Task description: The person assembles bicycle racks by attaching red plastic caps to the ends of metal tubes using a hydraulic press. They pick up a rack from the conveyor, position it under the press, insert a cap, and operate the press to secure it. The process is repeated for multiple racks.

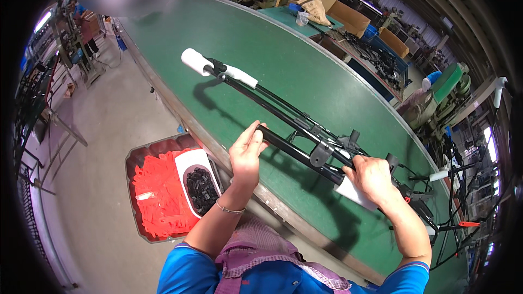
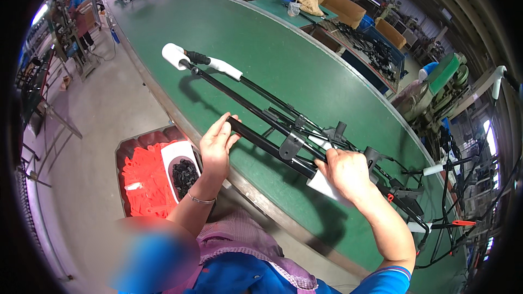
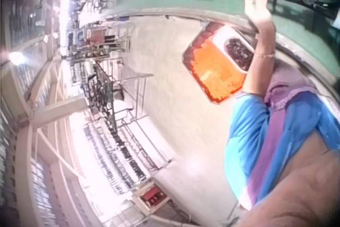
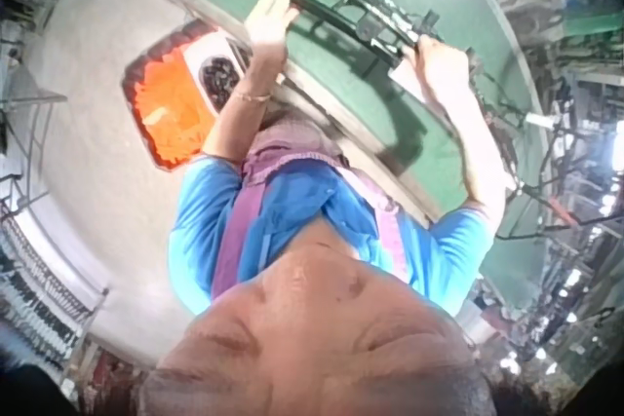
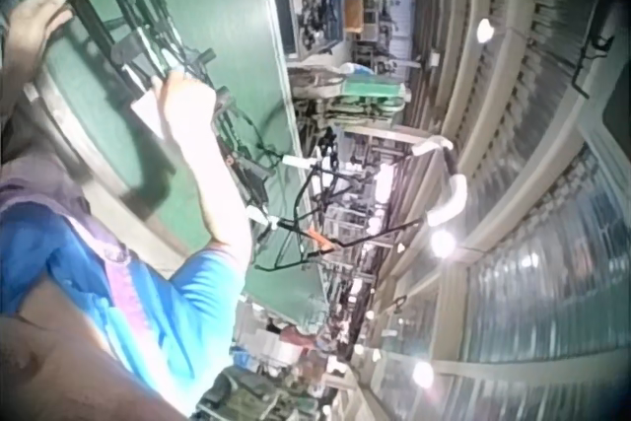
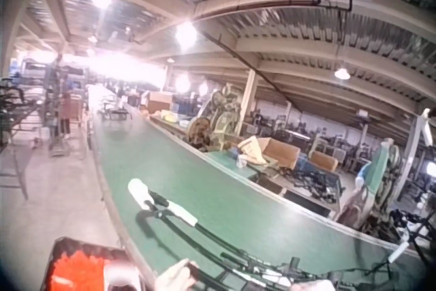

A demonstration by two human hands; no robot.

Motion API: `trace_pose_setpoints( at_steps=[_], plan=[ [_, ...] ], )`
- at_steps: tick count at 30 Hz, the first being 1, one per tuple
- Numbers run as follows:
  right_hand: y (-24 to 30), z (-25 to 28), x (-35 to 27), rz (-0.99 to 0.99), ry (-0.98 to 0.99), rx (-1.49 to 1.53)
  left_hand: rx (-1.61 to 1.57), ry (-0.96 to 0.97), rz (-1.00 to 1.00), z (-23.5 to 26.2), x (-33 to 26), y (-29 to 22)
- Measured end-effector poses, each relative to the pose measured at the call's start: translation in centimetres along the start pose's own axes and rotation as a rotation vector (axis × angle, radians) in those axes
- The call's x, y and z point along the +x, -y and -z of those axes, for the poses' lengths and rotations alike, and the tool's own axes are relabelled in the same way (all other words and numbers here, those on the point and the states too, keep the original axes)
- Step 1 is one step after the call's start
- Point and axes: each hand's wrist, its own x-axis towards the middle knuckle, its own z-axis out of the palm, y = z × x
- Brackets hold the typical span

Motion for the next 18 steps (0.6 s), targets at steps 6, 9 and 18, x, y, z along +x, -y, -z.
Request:
trace_pose_setpoints(
  at_steps=[6,9,18],
  plan=[
    [-1.0,1.0,-0.4,-0.038,0.094,0.015,-0.04,0.151,-0.013,-1.6,-1.1,0.8],
    [-2.4,0.9,-0.7,0.009,0.062,0.024,-0.197,0.137,0.027,-3.3,-2.2,1.0],
    [-4.4,1.7,-0.9,0.0,0.05,0.044,-0.085,0.157,0.138,-9.6,-5.0,3.0]
  ],
)
